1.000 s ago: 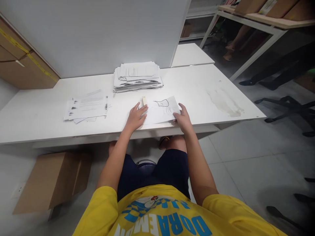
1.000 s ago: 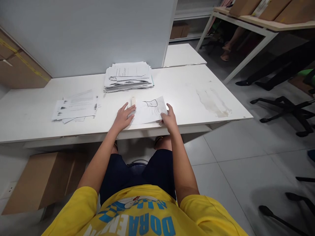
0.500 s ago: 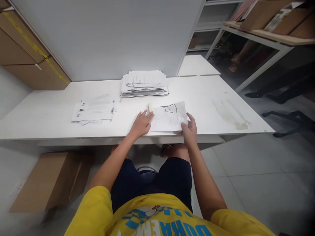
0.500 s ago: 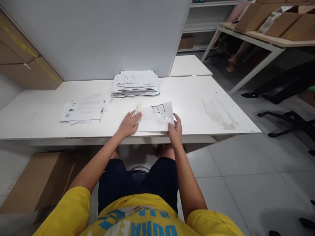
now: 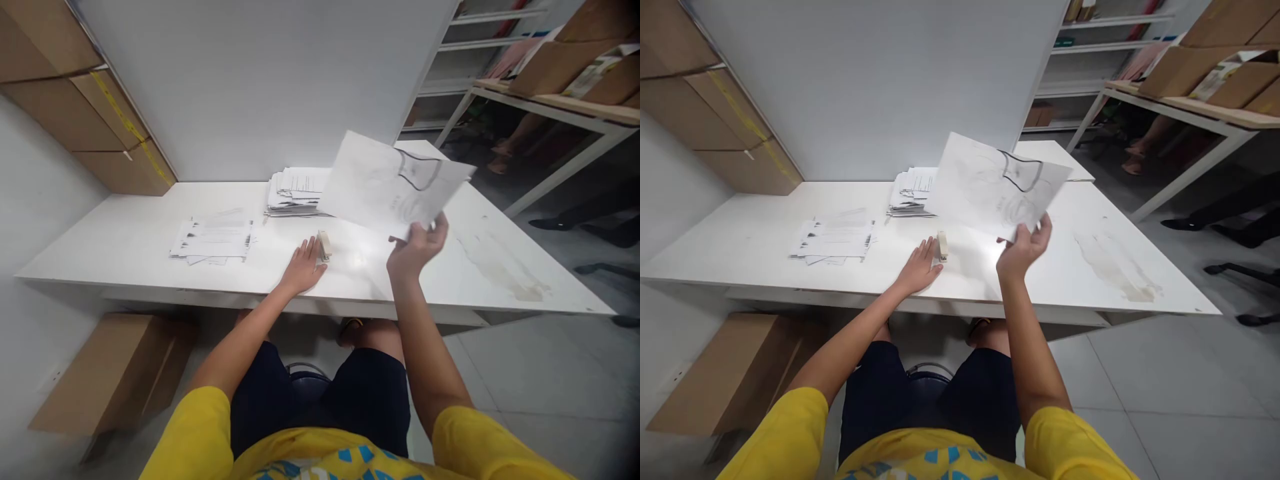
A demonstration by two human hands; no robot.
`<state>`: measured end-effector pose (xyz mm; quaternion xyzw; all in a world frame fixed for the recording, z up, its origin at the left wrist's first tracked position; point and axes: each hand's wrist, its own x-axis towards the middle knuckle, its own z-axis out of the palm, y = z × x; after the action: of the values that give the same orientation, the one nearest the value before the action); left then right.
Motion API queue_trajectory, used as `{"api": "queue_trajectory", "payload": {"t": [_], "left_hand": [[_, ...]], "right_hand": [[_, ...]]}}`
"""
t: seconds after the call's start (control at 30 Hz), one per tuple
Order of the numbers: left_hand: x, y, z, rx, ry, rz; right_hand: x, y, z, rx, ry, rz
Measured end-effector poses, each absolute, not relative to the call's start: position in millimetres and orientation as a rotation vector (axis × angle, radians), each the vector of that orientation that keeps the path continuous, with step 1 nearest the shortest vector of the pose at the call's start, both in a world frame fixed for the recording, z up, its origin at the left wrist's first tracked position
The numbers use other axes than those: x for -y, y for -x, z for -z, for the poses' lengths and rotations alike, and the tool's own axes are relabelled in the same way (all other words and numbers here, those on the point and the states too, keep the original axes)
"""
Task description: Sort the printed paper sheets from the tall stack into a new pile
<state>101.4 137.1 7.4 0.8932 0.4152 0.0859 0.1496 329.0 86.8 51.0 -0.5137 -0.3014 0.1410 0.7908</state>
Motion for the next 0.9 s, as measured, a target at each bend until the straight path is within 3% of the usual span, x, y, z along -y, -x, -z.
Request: {"api": "queue_trajectory", "payload": {"t": [0.23, 0.47, 0.63, 0.9], "left_hand": [[-133.2, -100.0, -9.0, -1.206, -2.611, -0.130], [-129.5, -101.9, -3.9, -1.264, -2.603, -0.152], [-126.6, -98.6, -2.5, -1.267, -2.585, -0.190], [-128.3, -104.4, 9.8, -1.303, -2.522, -0.373]], "right_hand": [[-199.7, -321.8, -80.4, 0.545, 0.960, -0.571], [-281.8, -327.1, -54.2, 0.893, 1.512, -0.479], [-270.1, -348.0, -13.4, 1.354, 1.924, -0.052], [-194.7, -391.0, 34.4, 1.357, 2.075, -0.339]]}}
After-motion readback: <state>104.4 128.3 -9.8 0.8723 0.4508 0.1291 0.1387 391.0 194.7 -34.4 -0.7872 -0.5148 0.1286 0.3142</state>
